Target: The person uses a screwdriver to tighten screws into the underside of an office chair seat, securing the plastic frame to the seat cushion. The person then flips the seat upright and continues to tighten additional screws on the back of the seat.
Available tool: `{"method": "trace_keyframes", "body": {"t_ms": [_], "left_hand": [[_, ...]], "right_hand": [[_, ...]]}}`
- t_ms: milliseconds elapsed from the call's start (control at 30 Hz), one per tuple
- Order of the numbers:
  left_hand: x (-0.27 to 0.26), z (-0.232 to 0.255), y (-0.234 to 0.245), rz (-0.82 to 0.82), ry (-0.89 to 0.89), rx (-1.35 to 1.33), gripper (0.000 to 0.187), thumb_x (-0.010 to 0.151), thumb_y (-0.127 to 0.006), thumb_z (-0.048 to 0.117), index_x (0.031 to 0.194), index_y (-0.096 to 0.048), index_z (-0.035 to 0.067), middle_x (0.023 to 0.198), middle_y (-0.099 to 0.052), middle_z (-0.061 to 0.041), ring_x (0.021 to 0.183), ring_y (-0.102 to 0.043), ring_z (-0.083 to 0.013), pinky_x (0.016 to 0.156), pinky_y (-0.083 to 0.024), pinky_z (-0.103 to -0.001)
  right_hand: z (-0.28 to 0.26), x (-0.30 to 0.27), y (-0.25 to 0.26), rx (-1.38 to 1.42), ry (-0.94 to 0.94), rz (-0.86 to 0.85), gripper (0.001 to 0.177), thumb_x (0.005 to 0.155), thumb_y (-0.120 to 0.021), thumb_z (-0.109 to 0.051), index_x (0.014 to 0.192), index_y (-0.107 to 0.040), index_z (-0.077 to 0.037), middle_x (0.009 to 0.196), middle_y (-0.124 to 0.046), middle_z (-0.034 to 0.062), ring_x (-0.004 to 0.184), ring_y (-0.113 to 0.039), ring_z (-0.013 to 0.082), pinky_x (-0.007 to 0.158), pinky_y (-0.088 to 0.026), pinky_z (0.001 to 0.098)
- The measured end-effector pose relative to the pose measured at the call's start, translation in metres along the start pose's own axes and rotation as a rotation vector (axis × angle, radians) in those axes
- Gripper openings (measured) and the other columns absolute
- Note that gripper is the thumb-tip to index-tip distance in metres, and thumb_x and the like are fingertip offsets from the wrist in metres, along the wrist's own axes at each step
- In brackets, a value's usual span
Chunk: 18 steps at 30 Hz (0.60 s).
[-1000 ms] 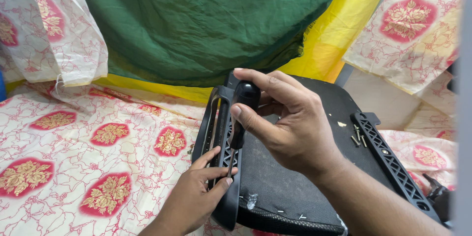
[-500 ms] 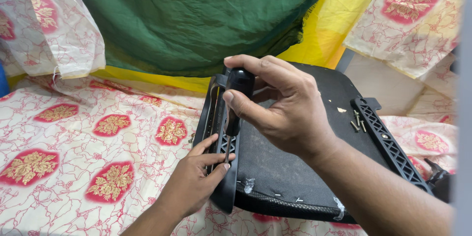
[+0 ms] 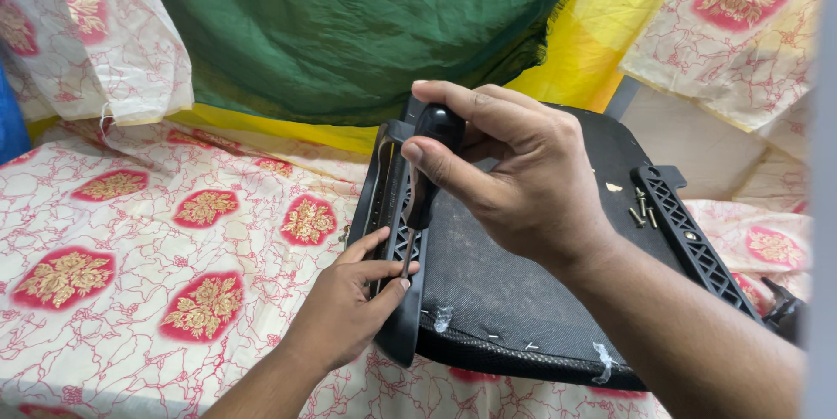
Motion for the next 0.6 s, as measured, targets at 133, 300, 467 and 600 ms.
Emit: {"method": "trace_keyframes", "body": {"t_ms": [133, 300, 467, 600], "left_hand": [[0.000, 0.004, -0.001, 0.012, 0.006, -0.043, 0.034, 0.087, -0.070, 0.025, 0.119, -0.081, 0.021, 0.159, -0.046, 0.002, 0.112, -0.074, -0.0174, 0.094, -0.058, -0.030], [0.002, -0.004, -0.004, -0.030, 0.053, -0.132, 0.036, 0.087, -0.071, 0.029, 0.121, -0.078, 0.020, 0.163, -0.040, 0.003, 0.114, -0.077, -0.0201, 0.093, -0.063, -0.031], [0.011, -0.008, -0.006, -0.009, -0.134, -0.102, 0.041, 0.082, -0.081, 0.029, 0.121, -0.080, 0.017, 0.164, -0.036, -0.010, 0.145, -0.047, -0.0250, 0.109, -0.048, -0.036], [0.014, -0.011, -0.003, -0.117, -0.039, -0.158, 0.068, 0.060, -0.089, 0.041, 0.123, -0.075, 0.020, 0.170, -0.028, -0.007, 0.143, -0.056, -0.0253, 0.109, -0.053, -0.038]], "right_hand": [[0.003, -0.001, 0.001, 0.036, -0.011, -0.006, 0.039, 0.097, -0.077, -0.017, 0.132, -0.068, -0.005, 0.100, -0.077, 0.0023, 0.087, -0.077, 0.0064, 0.077, -0.064, 0.0212], [0.007, -0.001, 0.001, 0.093, -0.064, -0.018, 0.037, 0.096, -0.077, -0.018, 0.131, -0.069, -0.006, 0.102, -0.080, 0.0023, 0.087, -0.076, 0.0051, 0.077, -0.065, 0.0213], [0.010, 0.001, 0.000, 0.117, -0.103, -0.044, 0.038, 0.093, -0.080, -0.019, 0.128, -0.070, -0.007, 0.095, -0.078, 0.0012, 0.083, -0.074, 0.0034, 0.074, -0.062, 0.0202], [0.011, 0.000, 0.001, 0.194, -0.118, -0.087, 0.046, 0.087, -0.084, -0.016, 0.129, -0.067, -0.006, 0.100, -0.075, -0.0002, 0.088, -0.072, 0.0028, 0.075, -0.064, 0.0198]]}}
Point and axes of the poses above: each hand's wrist, its own x-axis towards the middle knuckle, its own y-axis out of the back of the hand, z = x × y, the point moved 3 cm from there along x, towards the middle knuckle
